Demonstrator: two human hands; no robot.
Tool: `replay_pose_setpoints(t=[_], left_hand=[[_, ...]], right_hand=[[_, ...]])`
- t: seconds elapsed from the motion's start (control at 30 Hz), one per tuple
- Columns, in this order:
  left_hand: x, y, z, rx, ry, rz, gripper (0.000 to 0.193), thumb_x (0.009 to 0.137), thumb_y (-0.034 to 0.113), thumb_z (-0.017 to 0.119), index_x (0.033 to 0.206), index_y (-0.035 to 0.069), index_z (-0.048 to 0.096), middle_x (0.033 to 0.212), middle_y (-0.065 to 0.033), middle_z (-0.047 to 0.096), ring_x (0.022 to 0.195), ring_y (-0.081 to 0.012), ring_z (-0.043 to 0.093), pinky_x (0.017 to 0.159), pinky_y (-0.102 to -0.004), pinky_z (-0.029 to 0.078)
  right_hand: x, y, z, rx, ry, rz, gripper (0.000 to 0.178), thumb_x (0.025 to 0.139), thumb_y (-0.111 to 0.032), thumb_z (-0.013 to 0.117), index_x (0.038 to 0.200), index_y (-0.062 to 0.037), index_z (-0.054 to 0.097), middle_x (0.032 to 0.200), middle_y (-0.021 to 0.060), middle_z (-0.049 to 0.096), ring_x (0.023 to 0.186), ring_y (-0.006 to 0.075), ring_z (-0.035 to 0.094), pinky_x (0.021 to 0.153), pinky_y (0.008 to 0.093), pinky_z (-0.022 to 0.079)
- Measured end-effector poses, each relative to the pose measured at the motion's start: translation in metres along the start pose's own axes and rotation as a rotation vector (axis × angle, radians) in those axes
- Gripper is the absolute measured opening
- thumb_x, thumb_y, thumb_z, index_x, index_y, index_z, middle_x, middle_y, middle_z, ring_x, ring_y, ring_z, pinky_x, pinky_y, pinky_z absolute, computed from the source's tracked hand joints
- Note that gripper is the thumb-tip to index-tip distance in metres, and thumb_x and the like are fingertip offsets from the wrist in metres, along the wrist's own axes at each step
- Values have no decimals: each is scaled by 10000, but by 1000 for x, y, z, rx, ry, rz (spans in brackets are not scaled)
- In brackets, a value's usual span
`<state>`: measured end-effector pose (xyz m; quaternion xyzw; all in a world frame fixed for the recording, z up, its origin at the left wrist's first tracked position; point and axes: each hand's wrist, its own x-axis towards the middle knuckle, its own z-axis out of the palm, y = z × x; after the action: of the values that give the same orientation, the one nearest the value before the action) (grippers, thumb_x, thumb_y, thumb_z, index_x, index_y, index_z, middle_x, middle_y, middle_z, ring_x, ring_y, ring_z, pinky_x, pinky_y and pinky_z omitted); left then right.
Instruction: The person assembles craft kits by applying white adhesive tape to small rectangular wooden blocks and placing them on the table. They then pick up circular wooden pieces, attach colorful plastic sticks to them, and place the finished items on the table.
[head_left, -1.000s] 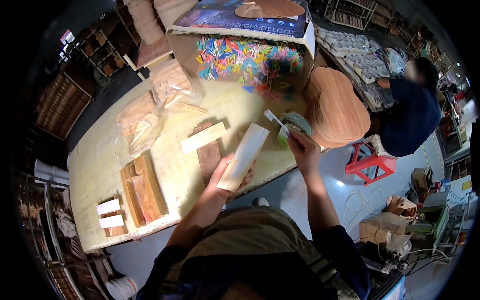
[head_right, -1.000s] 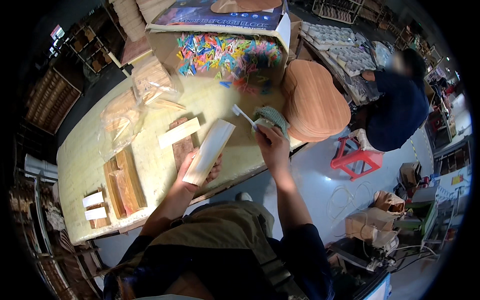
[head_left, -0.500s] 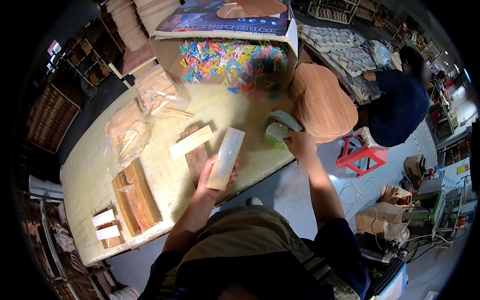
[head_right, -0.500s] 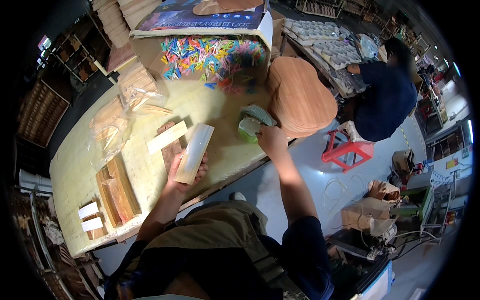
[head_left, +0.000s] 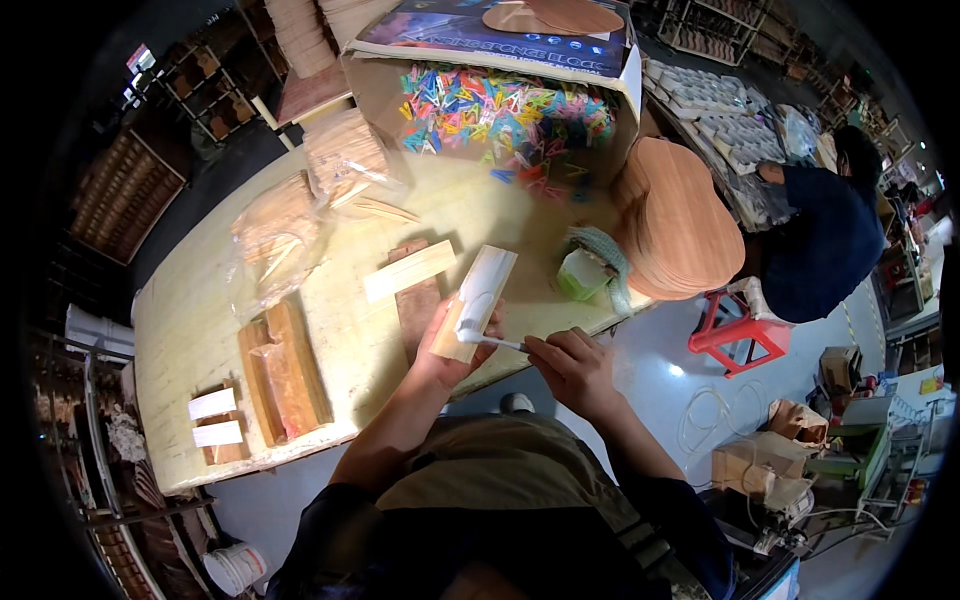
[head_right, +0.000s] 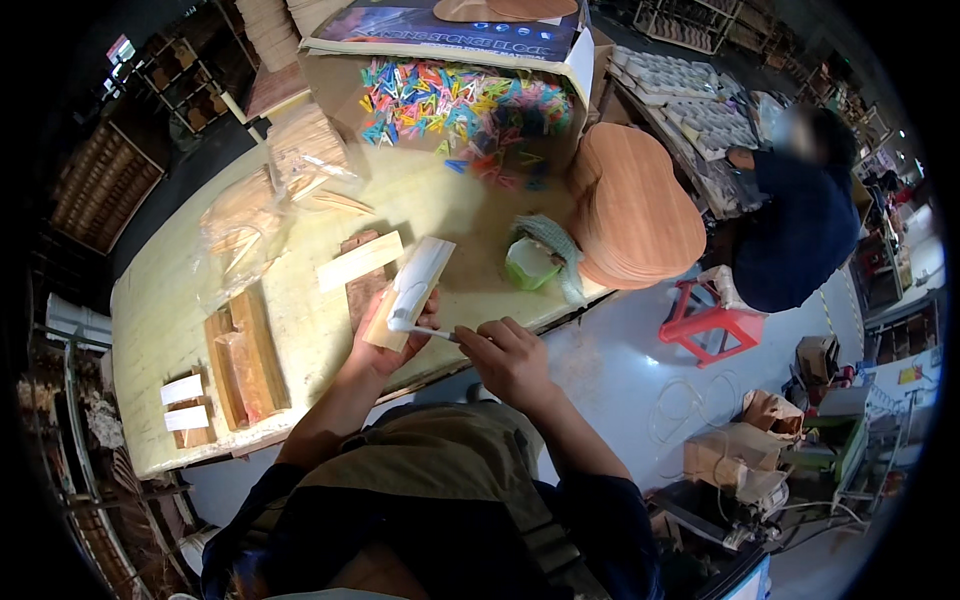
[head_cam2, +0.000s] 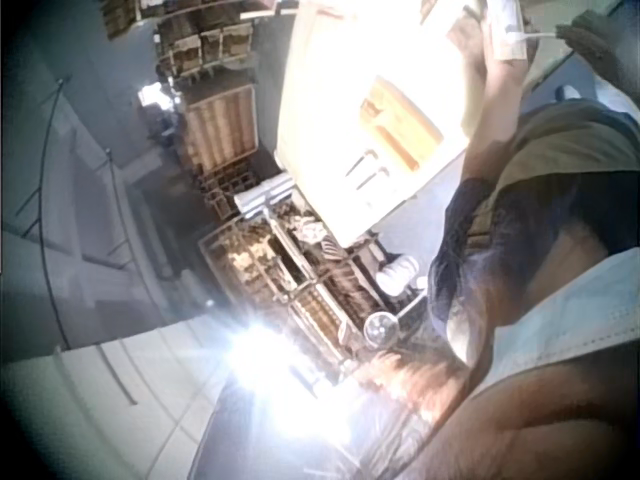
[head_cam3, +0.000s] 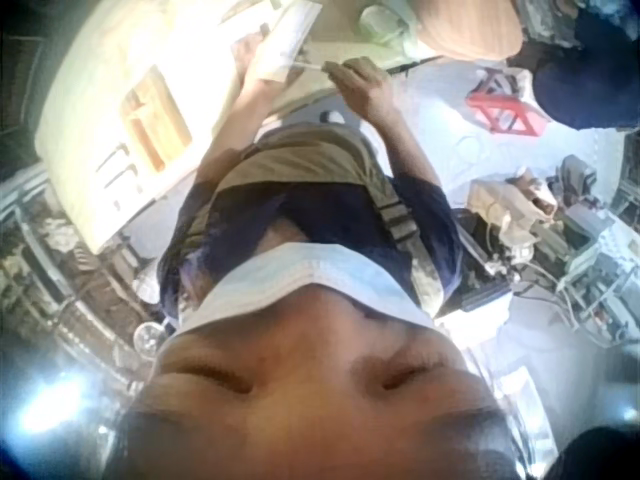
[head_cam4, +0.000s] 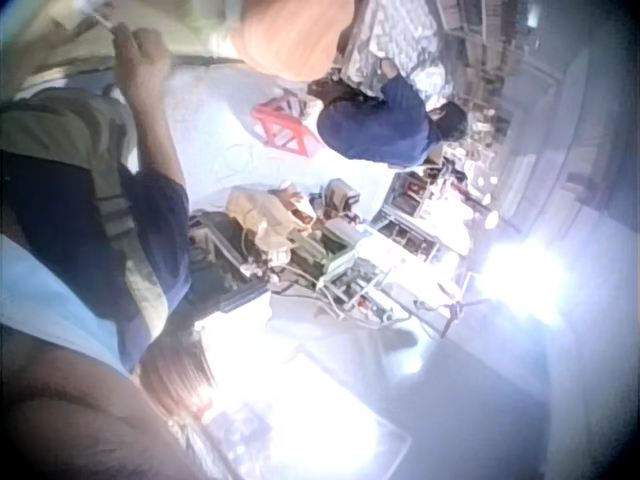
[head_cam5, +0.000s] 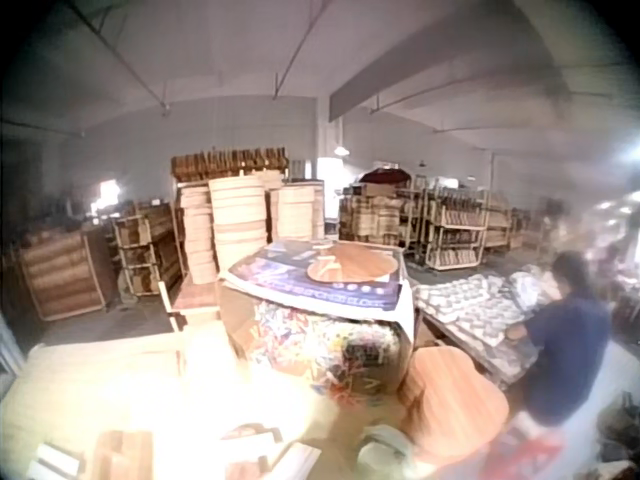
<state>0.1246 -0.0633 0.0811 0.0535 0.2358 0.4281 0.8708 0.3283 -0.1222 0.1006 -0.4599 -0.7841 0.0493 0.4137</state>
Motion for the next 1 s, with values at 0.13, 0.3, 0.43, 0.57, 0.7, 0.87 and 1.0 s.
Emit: replay_pose_setpoints(t=[0.13, 0.3, 0.43, 0.57, 0.7, 0.87, 1.0], left_hand=[[2, 2, -16, -64, -157, -157, 400, 898, 349, 507, 1105, 10, 556, 861, -81, 545, 706, -193, 513, 572, -259, 463], [-7, 1, -16, -16, -147, -177, 437, 891, 371, 523, 1130, 7, 557, 868, -76, 545, 717, -194, 517, 581, -256, 470], [-10, 0, -17, 39, -150, -144, 467, 889, 393, 522, 1147, 5, 545, 889, -80, 544, 740, -200, 522, 578, -251, 464], [-20, -3, -16, 55, -192, -107, 501, 891, 418, 517, 1171, 2, 531, 926, -85, 546, 749, -202, 526, 592, -259, 476], [-20, 3, -20, 45, -139, -83, 518, 891, 436, 518, 1200, 21, 522, 955, -88, 547, 767, -202, 528, 615, -265, 490], [-23, 1, -30, 37, -155, -115, 520, 900, 432, 512, 1211, 14, 515, 960, -100, 553, 792, -215, 531, 604, -264, 495], [-23, 7, -30, -114, -242, -80, 493, 904, 419, 511, 1179, 11, 521, 957, -101, 555, 775, -218, 523, 589, -264, 490]], right_hand=[[5, 37, 1, 156, 37, 360, 172, 784, -57, 714, 955, -64, 706, 748, 99, 604, 621, 212, 608, 547, 315, 483], [16, 41, -9, 122, 118, 339, 164, 798, -57, 703, 962, -46, 701, 737, 97, 604, 611, 202, 600, 556, 303, 475], [21, 11, -10, 239, -93, 282, 163, 799, -57, 703, 961, -47, 700, 728, 101, 595, 593, 202, 583, 555, 298, 471], [39, 37, 5, 134, 234, 332, 168, 796, -43, 698, 964, -40, 699, 754, 104, 616, 585, 210, 589, 557, 294, 477], [33, 9, -1, 165, 77, 95, 174, 793, -38, 700, 966, -30, 698, 782, 115, 630, 595, 202, 596, 554, 259, 473], [45, 25, 11, 136, 143, 317, 183, 794, -65, 706, 977, -51, 699, 733, 91, 600, 572, 202, 573, 527, 280, 460], [37, 9, 10, -14, 147, 39, 183, 779, -62, 712, 961, -81, 710, 725, 81, 599, 594, 210, 582, 526, 299, 468]])
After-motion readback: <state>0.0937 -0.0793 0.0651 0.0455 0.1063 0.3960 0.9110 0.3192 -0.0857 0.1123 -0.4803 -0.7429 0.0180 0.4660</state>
